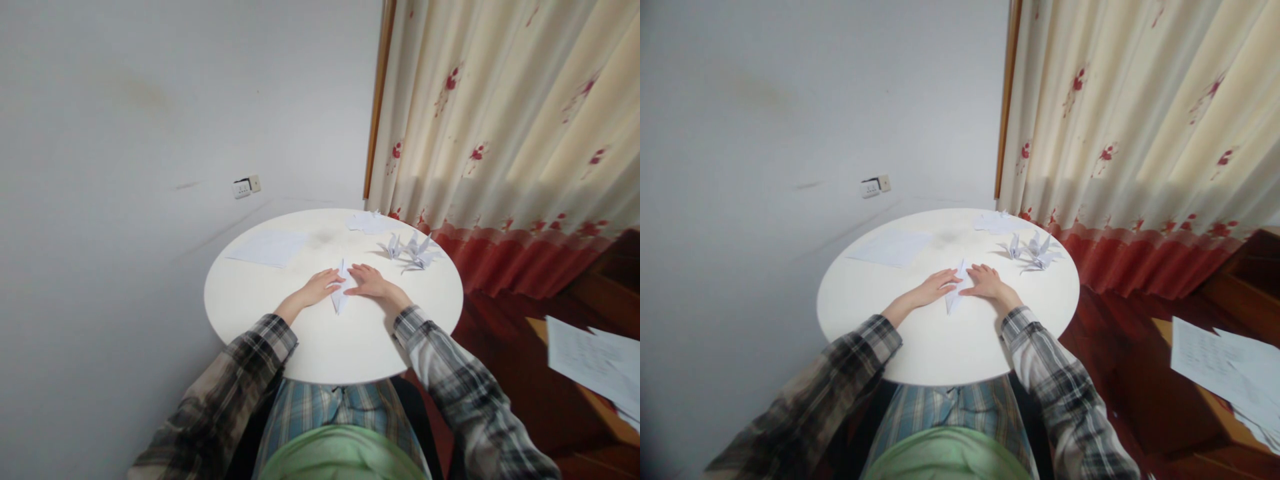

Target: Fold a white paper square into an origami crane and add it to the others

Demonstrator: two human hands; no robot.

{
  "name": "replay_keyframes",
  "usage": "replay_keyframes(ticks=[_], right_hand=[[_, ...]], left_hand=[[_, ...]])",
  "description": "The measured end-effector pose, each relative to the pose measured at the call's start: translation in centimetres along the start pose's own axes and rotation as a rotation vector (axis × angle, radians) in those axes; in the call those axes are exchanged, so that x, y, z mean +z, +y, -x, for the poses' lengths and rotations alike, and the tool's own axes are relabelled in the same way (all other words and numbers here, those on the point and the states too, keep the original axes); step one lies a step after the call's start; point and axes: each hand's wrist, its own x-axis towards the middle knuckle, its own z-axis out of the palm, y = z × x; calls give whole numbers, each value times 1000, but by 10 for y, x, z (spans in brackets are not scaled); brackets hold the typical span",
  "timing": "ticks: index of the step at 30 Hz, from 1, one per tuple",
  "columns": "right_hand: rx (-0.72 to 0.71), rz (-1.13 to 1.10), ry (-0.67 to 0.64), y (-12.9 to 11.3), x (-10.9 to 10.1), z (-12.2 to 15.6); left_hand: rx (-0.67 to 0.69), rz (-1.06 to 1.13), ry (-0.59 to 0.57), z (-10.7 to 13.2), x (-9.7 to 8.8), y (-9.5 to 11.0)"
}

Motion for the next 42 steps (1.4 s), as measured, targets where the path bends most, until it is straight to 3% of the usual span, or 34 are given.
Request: replay_keyframes(ticks=[19,32,37,42], right_hand=[[-8,-20,-16,1,0,0],[-14,-9,22,4,4,-2],[-4,-13,127,2,5,-2],[-12,22,294,-1,5,-1]], left_hand=[[9,19,6,1,-1,1],[19,12,94,2,3,1],[47,-21,164,1,7,-4],[82,-1,165,3,3,7]])
